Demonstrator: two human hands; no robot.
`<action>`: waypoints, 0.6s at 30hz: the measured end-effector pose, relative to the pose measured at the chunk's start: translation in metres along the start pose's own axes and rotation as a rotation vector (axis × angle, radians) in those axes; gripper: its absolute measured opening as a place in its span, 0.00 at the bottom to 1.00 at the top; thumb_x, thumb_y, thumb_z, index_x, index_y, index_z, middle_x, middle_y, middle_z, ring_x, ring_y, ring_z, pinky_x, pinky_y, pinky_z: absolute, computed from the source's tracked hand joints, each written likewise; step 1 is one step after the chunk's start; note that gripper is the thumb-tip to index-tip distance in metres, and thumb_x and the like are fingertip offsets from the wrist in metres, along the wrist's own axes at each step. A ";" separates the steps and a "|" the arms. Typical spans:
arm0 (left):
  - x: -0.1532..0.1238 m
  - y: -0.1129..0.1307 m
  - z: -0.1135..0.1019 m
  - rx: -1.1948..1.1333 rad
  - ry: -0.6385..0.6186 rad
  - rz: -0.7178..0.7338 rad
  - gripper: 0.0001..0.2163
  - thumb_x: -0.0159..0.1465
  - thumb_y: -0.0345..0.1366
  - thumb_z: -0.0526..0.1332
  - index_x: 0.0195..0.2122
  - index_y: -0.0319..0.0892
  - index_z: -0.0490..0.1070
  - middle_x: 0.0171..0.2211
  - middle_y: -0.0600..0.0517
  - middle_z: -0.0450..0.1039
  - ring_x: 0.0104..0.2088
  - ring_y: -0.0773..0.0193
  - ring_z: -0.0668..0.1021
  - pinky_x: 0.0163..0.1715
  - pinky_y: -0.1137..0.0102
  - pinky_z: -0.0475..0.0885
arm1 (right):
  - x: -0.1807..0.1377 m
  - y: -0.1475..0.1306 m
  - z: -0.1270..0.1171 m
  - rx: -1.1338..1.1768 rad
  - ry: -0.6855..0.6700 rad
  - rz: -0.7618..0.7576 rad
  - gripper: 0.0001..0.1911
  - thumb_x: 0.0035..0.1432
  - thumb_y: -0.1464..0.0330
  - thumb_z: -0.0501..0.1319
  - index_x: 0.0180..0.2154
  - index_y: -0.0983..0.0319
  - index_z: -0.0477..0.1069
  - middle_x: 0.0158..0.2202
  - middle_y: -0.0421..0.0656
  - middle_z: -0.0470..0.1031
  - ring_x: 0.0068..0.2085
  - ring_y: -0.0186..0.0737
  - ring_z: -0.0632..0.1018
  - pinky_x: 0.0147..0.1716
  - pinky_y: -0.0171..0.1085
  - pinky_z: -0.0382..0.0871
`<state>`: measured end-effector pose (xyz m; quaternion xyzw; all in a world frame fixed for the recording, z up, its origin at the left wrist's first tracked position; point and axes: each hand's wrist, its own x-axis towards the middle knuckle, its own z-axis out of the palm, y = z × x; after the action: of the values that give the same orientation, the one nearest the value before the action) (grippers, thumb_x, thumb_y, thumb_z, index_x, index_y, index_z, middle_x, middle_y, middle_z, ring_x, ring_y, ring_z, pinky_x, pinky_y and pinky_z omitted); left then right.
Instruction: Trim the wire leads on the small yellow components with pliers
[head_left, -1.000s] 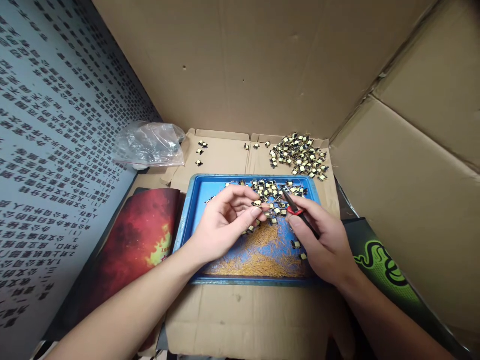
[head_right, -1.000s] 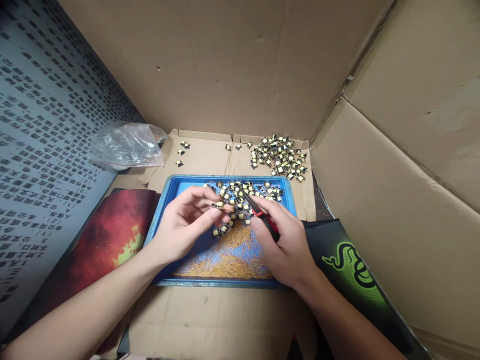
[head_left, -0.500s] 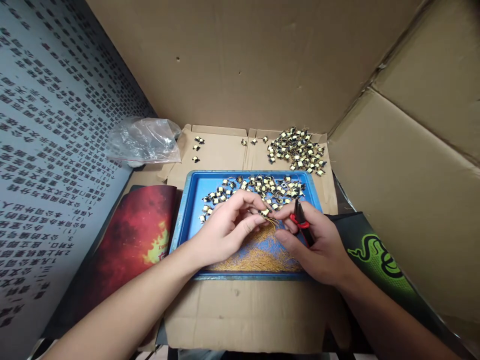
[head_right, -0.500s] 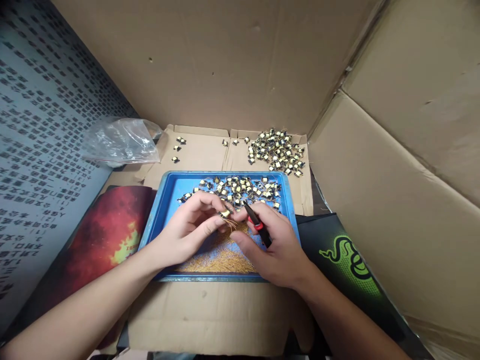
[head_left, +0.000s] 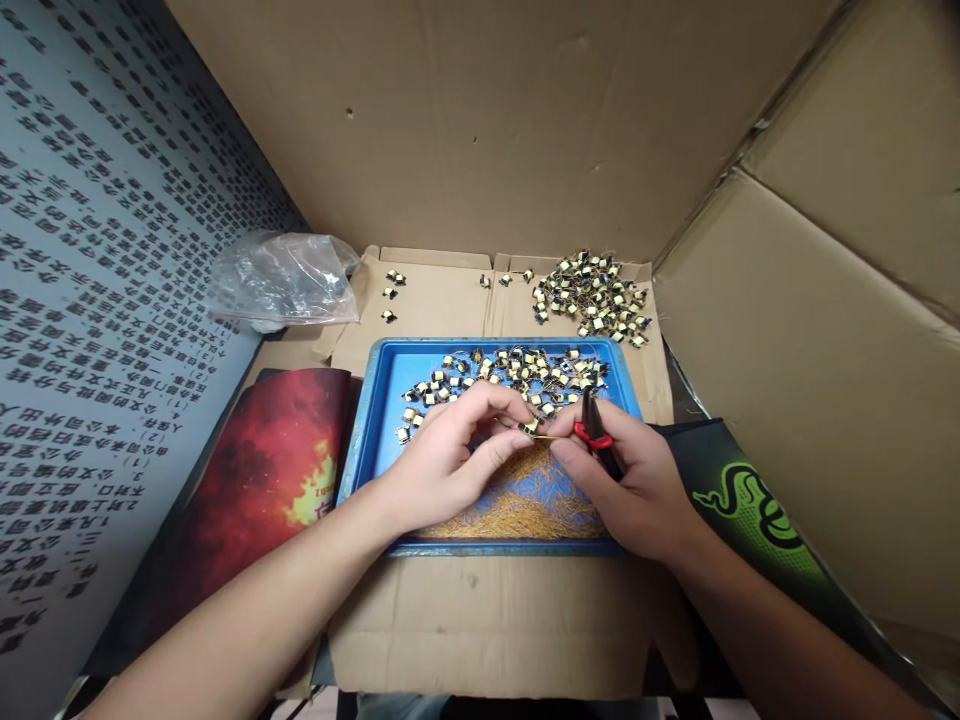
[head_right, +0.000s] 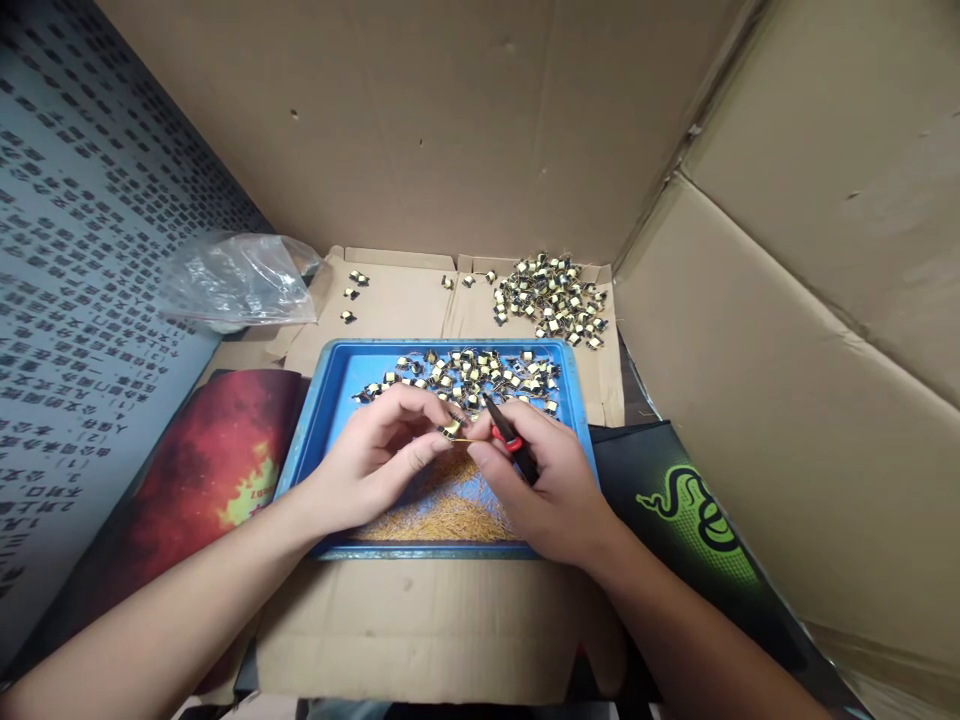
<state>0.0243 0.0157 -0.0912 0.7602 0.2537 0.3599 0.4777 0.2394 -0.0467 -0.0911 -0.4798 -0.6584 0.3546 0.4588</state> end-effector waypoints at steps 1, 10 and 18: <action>0.000 0.001 0.000 -0.028 -0.005 -0.012 0.05 0.74 0.36 0.62 0.47 0.42 0.70 0.41 0.51 0.75 0.39 0.67 0.77 0.40 0.71 0.73 | 0.000 0.000 0.000 0.016 0.005 0.018 0.04 0.71 0.67 0.61 0.40 0.58 0.72 0.32 0.37 0.72 0.33 0.34 0.72 0.35 0.36 0.66; 0.000 0.007 0.002 -0.257 -0.106 -0.181 0.08 0.74 0.38 0.63 0.47 0.39 0.68 0.39 0.47 0.77 0.38 0.64 0.79 0.40 0.68 0.74 | 0.000 0.005 -0.004 0.137 0.049 0.133 0.10 0.73 0.64 0.60 0.36 0.58 0.69 0.29 0.36 0.65 0.29 0.34 0.66 0.29 0.36 0.61; 0.002 0.008 0.004 -0.315 -0.115 -0.220 0.09 0.73 0.36 0.64 0.47 0.40 0.66 0.36 0.51 0.73 0.34 0.68 0.74 0.36 0.71 0.70 | 0.002 0.012 -0.005 0.323 -0.120 0.246 0.11 0.72 0.57 0.61 0.43 0.58 0.72 0.31 0.37 0.65 0.30 0.35 0.67 0.32 0.37 0.63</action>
<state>0.0291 0.0113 -0.0850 0.6630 0.2481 0.2964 0.6411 0.2474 -0.0418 -0.0997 -0.4549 -0.5556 0.5370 0.4428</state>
